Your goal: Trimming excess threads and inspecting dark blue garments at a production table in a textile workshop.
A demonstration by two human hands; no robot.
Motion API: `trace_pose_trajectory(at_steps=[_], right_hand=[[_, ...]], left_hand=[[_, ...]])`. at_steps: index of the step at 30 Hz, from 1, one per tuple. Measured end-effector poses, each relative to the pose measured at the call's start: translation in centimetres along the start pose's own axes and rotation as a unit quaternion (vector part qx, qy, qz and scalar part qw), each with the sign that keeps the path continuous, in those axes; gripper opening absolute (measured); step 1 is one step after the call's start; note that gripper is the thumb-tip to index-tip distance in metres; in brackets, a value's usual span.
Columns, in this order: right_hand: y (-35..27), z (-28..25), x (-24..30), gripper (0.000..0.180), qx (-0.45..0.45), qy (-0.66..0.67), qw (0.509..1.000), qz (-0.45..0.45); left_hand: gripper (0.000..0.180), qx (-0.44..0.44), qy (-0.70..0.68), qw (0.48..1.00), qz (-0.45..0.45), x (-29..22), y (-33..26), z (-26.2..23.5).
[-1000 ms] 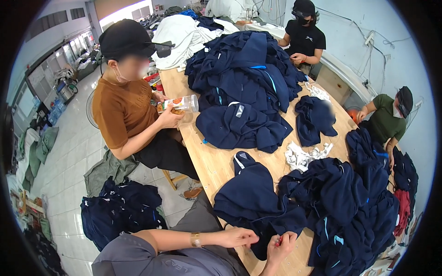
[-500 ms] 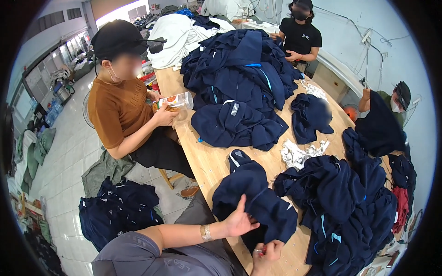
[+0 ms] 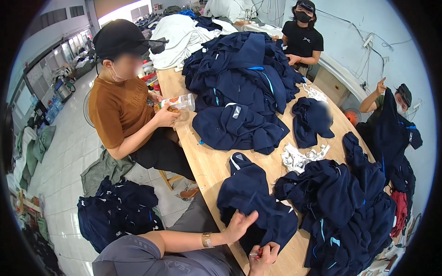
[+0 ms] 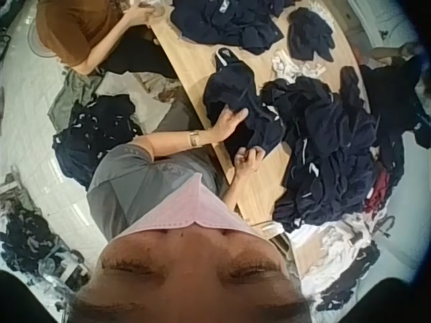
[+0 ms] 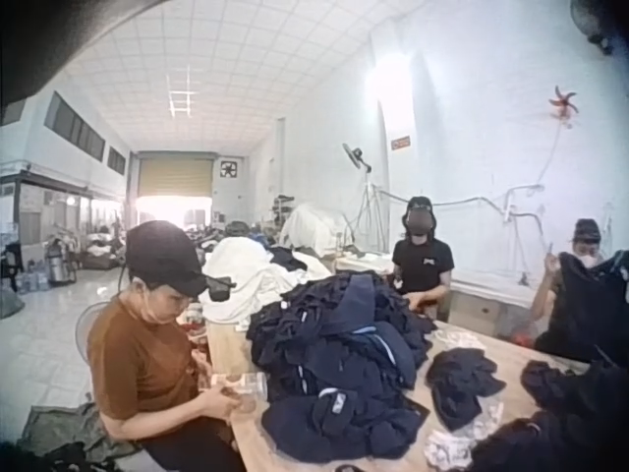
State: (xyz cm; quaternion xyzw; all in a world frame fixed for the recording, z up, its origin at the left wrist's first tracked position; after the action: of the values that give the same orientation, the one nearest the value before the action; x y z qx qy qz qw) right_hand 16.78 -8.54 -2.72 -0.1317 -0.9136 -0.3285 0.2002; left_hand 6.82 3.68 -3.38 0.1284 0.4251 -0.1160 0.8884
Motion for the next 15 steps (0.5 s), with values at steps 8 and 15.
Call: trace_pose_trajectory(at_steps=[8, 15], right_hand=[[-1.0, 0.2, 0.3, 0.019, 0.042, 0.061, 0.997, 0.013], [1.5, -0.2, 0.5, 0.031, -0.07, 0.073, 0.993, -0.062]], left_hand=[[0.027, -0.226, -0.176, 0.927, -0.242, 4.7, -0.4, -3.9], [0.044, -0.067, -0.034, 0.966, -0.246, 0.7, -1.6, 1.6]])
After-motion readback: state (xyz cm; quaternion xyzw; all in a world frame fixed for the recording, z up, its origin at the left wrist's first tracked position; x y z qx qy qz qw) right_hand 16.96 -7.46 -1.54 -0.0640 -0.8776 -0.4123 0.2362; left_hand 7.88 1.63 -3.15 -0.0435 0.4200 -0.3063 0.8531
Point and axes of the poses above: each hand's wrist, its own y-axis towards the middle knuckle, its own z-axis out of the palm, x = y × z, the point moved 5 cm from there along y, towards the middle knuckle, and after that the axes turned 4 degrees about -y, right-handed, at the moved point
